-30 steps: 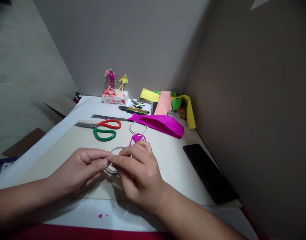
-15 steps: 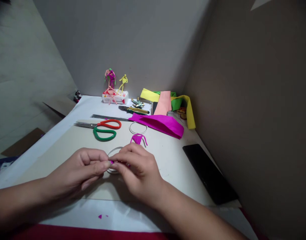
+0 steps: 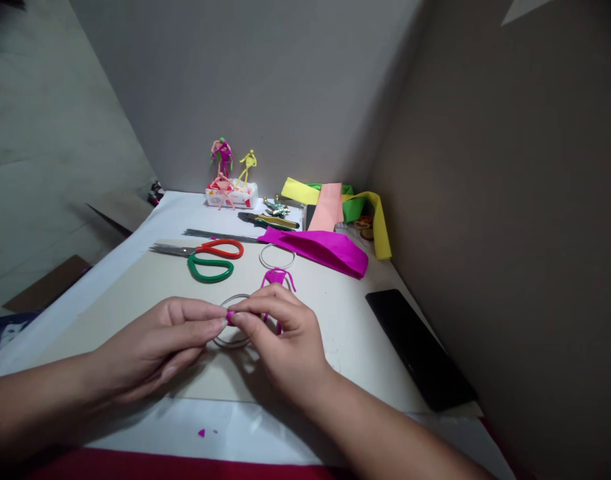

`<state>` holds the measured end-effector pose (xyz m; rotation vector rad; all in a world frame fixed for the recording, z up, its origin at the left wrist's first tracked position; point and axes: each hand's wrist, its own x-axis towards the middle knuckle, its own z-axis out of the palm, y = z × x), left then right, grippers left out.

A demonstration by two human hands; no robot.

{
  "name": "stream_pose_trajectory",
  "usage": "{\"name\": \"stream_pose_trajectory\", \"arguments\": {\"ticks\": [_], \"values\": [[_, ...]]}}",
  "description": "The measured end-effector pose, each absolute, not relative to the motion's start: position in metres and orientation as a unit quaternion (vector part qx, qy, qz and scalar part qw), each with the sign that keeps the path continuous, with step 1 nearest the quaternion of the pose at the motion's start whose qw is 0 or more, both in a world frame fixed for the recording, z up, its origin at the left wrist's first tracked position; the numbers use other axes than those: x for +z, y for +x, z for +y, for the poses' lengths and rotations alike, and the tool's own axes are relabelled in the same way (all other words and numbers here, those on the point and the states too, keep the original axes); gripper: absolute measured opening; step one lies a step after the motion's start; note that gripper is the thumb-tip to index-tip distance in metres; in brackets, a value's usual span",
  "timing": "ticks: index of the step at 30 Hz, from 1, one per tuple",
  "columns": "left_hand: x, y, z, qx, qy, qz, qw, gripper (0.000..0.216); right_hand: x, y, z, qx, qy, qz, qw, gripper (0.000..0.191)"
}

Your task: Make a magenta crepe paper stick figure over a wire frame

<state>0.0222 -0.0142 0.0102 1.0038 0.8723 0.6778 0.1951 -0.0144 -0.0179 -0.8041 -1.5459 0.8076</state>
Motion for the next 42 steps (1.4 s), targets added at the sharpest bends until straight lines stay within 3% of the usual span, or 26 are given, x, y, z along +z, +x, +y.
{"name": "stream_pose_trajectory", "arguments": {"ticks": [8, 14, 25, 31, 35, 42], "values": [[0.009, 0.019, -0.013, 0.318, 0.435, 0.398, 0.742, 0.019, -0.017, 0.199, -0.014, 0.323, -0.297, -0.705, 0.557, 0.029], [0.009, 0.018, -0.013, 0.311, 0.459, 0.385, 0.738, 0.020, -0.013, 0.197, -0.018, 0.260, -0.294, -0.722, 0.570, 0.025], [0.010, 0.011, -0.010, 0.265, 0.449, 0.365, 0.771, 0.015, -0.015, 0.197, -0.016, 0.355, -0.324, -0.668, 0.568, 0.018], [0.007, 0.010, -0.009, 0.239, 0.443, 0.396, 0.768, 0.026, -0.014, 0.197, -0.017, 0.268, -0.303, -0.729, 0.552, 0.019], [0.007, 0.014, -0.009, 0.268, 0.456, 0.411, 0.743, 0.022, -0.018, 0.195, -0.017, 0.222, -0.323, -0.740, 0.546, 0.015], [0.010, 0.017, -0.009, 0.301, 0.443, 0.419, 0.733, 0.017, -0.020, 0.195, -0.016, 0.230, -0.309, -0.743, 0.547, 0.026]]}}
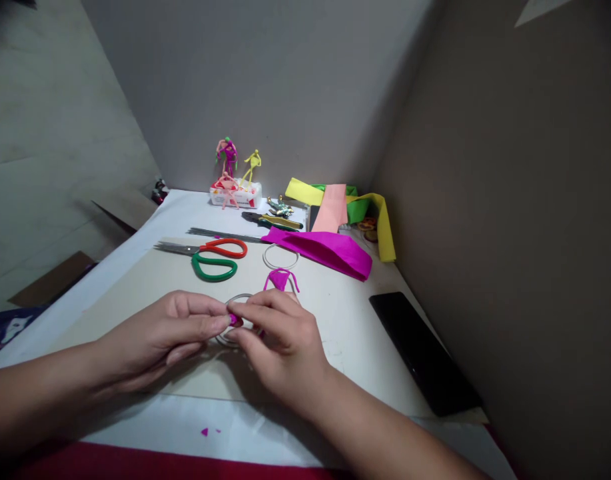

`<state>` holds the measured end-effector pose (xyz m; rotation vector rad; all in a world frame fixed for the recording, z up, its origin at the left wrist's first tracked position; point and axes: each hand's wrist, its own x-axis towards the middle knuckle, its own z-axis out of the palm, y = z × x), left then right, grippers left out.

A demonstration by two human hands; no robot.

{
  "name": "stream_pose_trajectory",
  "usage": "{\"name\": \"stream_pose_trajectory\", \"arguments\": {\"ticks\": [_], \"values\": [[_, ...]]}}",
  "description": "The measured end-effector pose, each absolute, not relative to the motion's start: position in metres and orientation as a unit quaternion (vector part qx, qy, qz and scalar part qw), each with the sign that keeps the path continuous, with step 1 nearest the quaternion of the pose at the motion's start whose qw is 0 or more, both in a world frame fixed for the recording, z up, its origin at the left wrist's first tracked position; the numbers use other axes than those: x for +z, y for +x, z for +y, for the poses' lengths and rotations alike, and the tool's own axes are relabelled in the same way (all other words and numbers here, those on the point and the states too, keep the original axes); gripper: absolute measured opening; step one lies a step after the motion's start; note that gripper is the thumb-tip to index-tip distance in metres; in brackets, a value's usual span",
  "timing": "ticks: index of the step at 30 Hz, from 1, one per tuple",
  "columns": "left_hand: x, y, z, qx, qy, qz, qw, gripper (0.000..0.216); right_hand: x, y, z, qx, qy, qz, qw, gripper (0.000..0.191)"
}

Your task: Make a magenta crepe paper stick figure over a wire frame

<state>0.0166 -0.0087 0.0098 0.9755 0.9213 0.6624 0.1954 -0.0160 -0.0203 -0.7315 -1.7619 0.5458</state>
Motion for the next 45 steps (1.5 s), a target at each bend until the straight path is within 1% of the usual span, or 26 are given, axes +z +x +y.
{"name": "stream_pose_trajectory", "arguments": {"ticks": [2, 4, 8, 11, 13, 16, 18, 21, 24, 26, 29, 31, 33, 34, 37, 39, 42, 45], "values": [[0.009, 0.016, -0.009, 0.309, 0.456, 0.427, 0.717, 0.020, -0.019, 0.195, -0.016, 0.249, -0.310, -0.730, 0.555, 0.027], [0.009, 0.016, -0.009, 0.314, 0.472, 0.433, 0.701, 0.021, -0.019, 0.195, -0.016, 0.247, -0.316, -0.723, 0.563, 0.022], [0.007, 0.015, -0.010, 0.303, 0.484, 0.426, 0.701, 0.019, -0.018, 0.196, -0.016, 0.206, -0.319, -0.741, 0.554, 0.016], [0.007, 0.016, -0.010, 0.282, 0.483, 0.416, 0.717, 0.027, -0.018, 0.196, -0.017, 0.182, -0.327, -0.753, 0.541, 0.014], [0.007, 0.018, -0.009, 0.280, 0.482, 0.414, 0.720, 0.030, -0.019, 0.196, -0.018, 0.164, -0.326, -0.760, 0.537, 0.015], [0.007, 0.019, -0.008, 0.291, 0.478, 0.428, 0.710, 0.027, -0.020, 0.195, -0.019, 0.147, -0.323, -0.773, 0.526, 0.022], [0.008, 0.019, -0.006, 0.289, 0.478, 0.435, 0.706, 0.025, -0.019, 0.196, -0.018, 0.174, -0.326, -0.769, 0.521, 0.024], [0.011, 0.016, -0.003, 0.284, 0.478, 0.444, 0.703, 0.024, -0.015, 0.202, -0.011, 0.235, -0.353, -0.734, 0.530, 0.023], [0.016, 0.013, 0.003, 0.304, 0.479, 0.459, 0.684, 0.026, -0.014, 0.209, -0.001, 0.229, -0.400, -0.713, 0.528, 0.021], [0.019, 0.011, 0.006, 0.339, 0.476, 0.467, 0.663, 0.025, -0.018, 0.210, 0.002, 0.196, -0.410, -0.750, 0.480, 0.017], [0.023, 0.009, 0.010, 0.383, 0.470, 0.473, 0.639, 0.021, -0.029, 0.204, -0.001, 0.137, -0.390, -0.843, 0.343, 0.008], [0.024, 0.008, 0.011, 0.389, 0.472, 0.478, 0.631, 0.019, -0.036, 0.197, -0.005, 0.105, -0.382, -0.876, 0.274, 0.008], [0.024, 0.006, 0.012, 0.395, 0.469, 0.484, 0.624, 0.016, -0.041, 0.191, -0.008, 0.079, -0.383, -0.886, 0.250, 0.005], [0.025, 0.004, 0.014, 0.401, 0.463, 0.487, 0.622, 0.016, -0.042, 0.189, -0.010, 0.068, -0.382, -0.888, 0.248, 0.008], [0.031, -0.002, 0.019, 0.428, 0.444, 0.489, 0.617, 0.017, -0.041, 0.188, -0.011, 0.064, -0.375, -0.882, 0.277, 0.015], [0.036, -0.006, 0.023, 0.436, 0.440, 0.483, 0.619, 0.022, -0.036, 0.191, -0.011, 0.094, -0.373, -0.861, 0.333, 0.014], [0.039, -0.010, 0.028, 0.418, 0.435, 0.474, 0.642, 0.031, -0.028, 0.196, -0.010, 0.157, -0.361, -0.807, 0.440, 0.012], [0.035, -0.011, 0.030, 0.382, 0.426, 0.471, 0.671, 0.028, -0.022, 0.201, -0.010, 0.182, -0.332, -0.773, 0.509, 0.018]]}}
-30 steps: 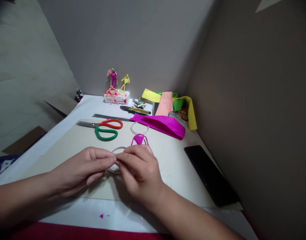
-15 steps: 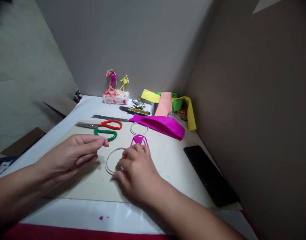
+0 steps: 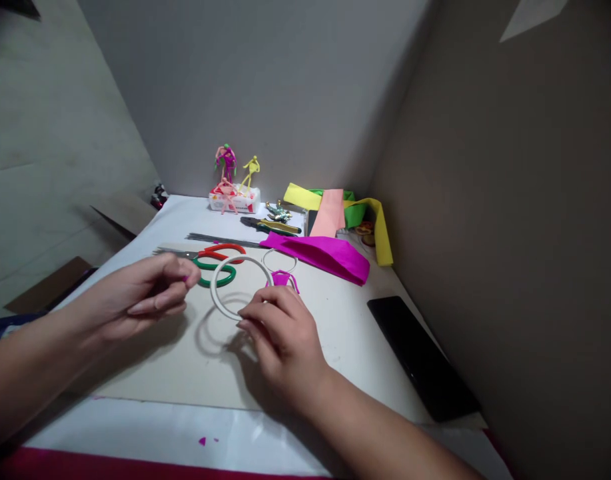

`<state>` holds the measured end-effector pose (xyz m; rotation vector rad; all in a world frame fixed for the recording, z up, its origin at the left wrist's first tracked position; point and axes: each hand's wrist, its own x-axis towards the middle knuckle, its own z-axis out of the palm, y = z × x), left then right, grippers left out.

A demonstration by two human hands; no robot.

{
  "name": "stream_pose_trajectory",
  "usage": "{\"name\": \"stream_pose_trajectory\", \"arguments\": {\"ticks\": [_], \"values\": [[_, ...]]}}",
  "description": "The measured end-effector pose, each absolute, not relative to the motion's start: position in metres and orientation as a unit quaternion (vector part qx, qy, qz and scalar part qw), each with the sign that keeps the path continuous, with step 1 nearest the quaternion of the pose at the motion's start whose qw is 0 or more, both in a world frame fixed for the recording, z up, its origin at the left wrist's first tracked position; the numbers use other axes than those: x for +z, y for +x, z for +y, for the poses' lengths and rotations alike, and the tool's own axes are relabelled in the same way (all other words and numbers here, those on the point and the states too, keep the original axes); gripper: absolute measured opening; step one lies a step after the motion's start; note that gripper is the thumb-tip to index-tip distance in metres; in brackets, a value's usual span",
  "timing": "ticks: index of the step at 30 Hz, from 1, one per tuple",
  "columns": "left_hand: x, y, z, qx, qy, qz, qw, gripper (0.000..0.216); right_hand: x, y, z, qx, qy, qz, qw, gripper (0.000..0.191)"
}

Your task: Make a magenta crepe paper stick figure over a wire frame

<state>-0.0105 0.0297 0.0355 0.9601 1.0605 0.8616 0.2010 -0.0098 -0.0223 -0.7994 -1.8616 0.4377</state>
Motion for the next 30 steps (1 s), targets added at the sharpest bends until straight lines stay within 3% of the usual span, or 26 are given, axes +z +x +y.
{"name": "stream_pose_trajectory", "arguments": {"ticks": [8, 15, 22, 30], "values": [[0.028, -0.010, 0.025, 0.324, 0.428, 0.462, 0.705, 0.021, -0.026, 0.202, -0.009, 0.098, -0.248, -0.833, 0.485, 0.025], [0.031, -0.009, 0.017, 0.276, 0.493, 0.433, 0.702, 0.021, -0.033, 0.199, -0.004, 0.144, -0.294, -0.832, 0.448, 0.024], [0.027, 0.000, 0.001, 0.242, 0.611, 0.485, 0.577, 0.018, -0.037, 0.196, -0.006, 0.179, -0.278, -0.842, 0.427, 0.028], [0.018, 0.008, -0.005, 0.207, 0.741, 0.492, 0.408, 0.016, -0.024, 0.197, -0.015, 0.276, -0.397, -0.677, 0.555, 0.010]]}}
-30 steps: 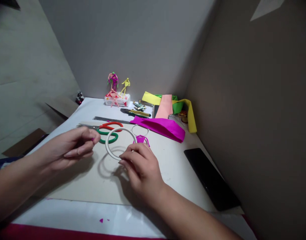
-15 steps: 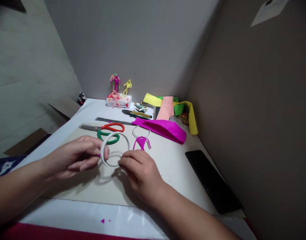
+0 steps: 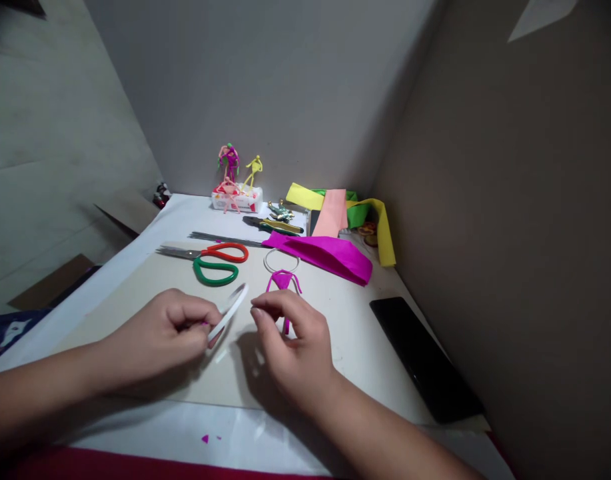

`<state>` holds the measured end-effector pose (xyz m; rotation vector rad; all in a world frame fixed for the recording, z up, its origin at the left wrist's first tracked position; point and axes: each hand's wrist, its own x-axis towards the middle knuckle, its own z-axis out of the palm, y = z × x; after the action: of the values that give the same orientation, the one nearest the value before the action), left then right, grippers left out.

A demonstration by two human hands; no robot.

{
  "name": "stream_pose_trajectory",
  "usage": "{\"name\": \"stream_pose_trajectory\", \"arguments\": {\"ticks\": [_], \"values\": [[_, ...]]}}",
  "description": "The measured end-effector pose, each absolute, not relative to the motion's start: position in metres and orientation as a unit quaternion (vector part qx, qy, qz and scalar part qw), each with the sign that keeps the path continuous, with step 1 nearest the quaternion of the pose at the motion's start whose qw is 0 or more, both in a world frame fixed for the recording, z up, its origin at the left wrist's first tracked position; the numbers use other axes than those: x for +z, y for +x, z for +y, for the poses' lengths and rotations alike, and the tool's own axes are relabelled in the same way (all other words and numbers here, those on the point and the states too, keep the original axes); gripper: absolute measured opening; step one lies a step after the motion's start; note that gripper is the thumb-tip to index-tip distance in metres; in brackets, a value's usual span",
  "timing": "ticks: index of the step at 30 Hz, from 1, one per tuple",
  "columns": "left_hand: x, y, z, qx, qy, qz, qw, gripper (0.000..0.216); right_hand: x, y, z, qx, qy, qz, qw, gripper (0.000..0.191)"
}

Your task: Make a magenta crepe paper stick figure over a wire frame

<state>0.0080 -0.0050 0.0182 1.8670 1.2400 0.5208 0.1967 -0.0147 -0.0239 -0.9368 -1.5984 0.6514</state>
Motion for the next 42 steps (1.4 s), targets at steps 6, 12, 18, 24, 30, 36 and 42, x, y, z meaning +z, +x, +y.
{"name": "stream_pose_trajectory", "arguments": {"ticks": [6, 12, 18, 24, 30, 36, 42], "values": [[0.010, 0.006, -0.008, 0.232, 0.849, 0.406, 0.245, 0.020, -0.023, 0.196, -0.010, 0.462, -0.399, -0.548, 0.571, 0.022], [0.001, 0.003, -0.005, 0.273, 0.906, 0.318, 0.060, 0.019, -0.020, 0.199, -0.012, 0.463, -0.365, -0.578, 0.565, 0.025], [-0.012, 0.002, -0.001, 0.316, 0.914, 0.251, -0.042, 0.017, -0.020, 0.200, -0.016, 0.380, -0.348, -0.645, 0.564, 0.024], [-0.013, 0.000, -0.001, 0.292, 0.925, 0.239, -0.046, 0.016, -0.019, 0.201, -0.017, 0.397, -0.347, -0.645, 0.553, 0.016], [-0.010, 0.002, -0.001, 0.270, 0.921, 0.262, 0.102, 0.019, -0.016, 0.199, -0.013, 0.512, -0.326, -0.573, 0.550, 0.026], [0.001, 0.001, 0.000, 0.215, 0.894, 0.271, 0.286, 0.019, -0.012, 0.204, -0.010, 0.508, -0.350, -0.604, 0.505, 0.014], [0.012, 0.002, 0.003, 0.174, 0.844, 0.279, 0.425, 0.033, -0.010, 0.203, -0.009, 0.534, -0.363, -0.579, 0.498, 0.009]]}}
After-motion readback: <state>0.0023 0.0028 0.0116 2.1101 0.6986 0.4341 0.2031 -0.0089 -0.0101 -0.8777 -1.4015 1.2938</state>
